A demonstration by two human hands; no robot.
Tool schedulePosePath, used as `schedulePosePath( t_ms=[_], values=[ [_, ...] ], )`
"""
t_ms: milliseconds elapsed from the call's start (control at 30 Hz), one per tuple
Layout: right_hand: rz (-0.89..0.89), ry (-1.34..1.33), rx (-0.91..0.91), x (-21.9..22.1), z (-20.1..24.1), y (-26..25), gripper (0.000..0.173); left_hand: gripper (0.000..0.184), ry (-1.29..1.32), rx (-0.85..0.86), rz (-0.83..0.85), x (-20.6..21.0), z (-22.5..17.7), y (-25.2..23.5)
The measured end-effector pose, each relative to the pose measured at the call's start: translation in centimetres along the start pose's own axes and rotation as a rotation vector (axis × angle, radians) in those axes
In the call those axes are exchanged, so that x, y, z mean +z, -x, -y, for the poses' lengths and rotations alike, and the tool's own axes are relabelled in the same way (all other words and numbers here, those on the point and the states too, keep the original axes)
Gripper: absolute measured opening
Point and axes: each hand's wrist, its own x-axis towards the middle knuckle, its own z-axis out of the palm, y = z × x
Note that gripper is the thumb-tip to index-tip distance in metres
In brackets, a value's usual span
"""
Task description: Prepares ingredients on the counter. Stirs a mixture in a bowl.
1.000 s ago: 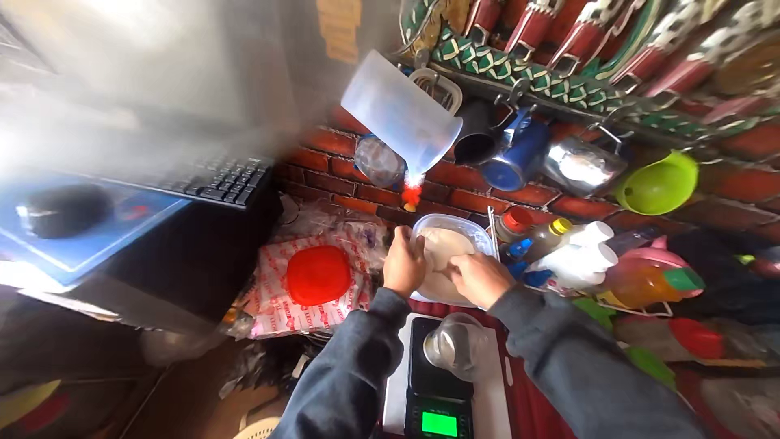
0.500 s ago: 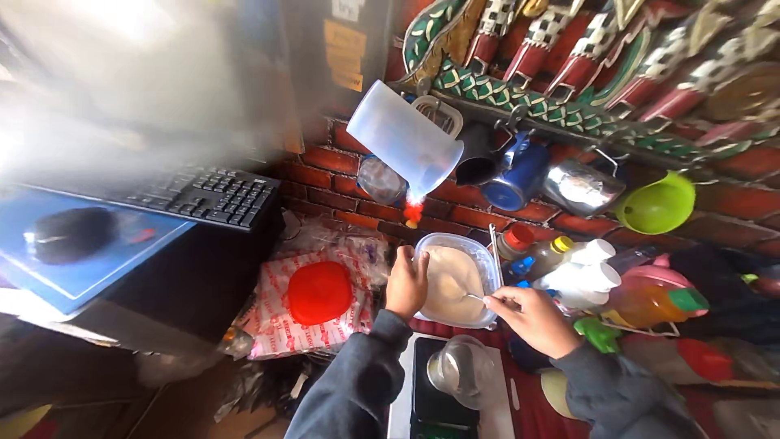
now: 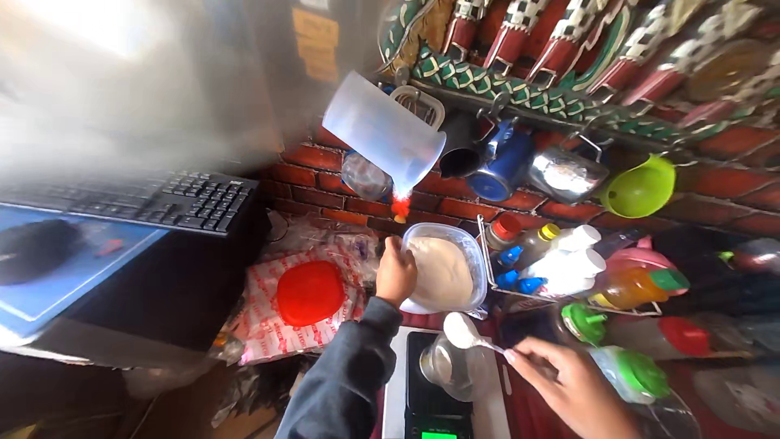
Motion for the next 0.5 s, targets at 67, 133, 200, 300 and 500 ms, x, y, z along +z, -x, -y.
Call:
schedulePosePath(
  t_ms=[67, 133, 200, 300, 500],
  values=[
    [0.033, 0.042, -0.009, 0.4, 0.5, 2.0, 0.024, 0.039, -0.012, -0.034, 0.012, 0.0, -0.2, -0.9],
    [-0.047, 0.194, -0.112, 1.7, 0.1, 3.5, 0.022, 0.038, -0.006, -0.039, 0.007, 0.2, -0.3, -1.4],
    [-0.218, 0.342, -0.247, 2.8, -0.8, 3.6, 0.024, 0.038, 0.052, -0.02, 0.0, 0.4, 0.1, -1.5],
    [-0.415, 0.373, -0.327, 3.0, -0.5, -0.1, 0.027, 0.057, 0.264, 0.007, 0.063, 0.0, 2.0, -1.2],
    [0.007, 0.574, -0.015, 3.3, 4.8, -13.1, 0.019, 0.073, -0.132, -0.232, -0.418, -7.0, 14.6, -1.6]
  ],
)
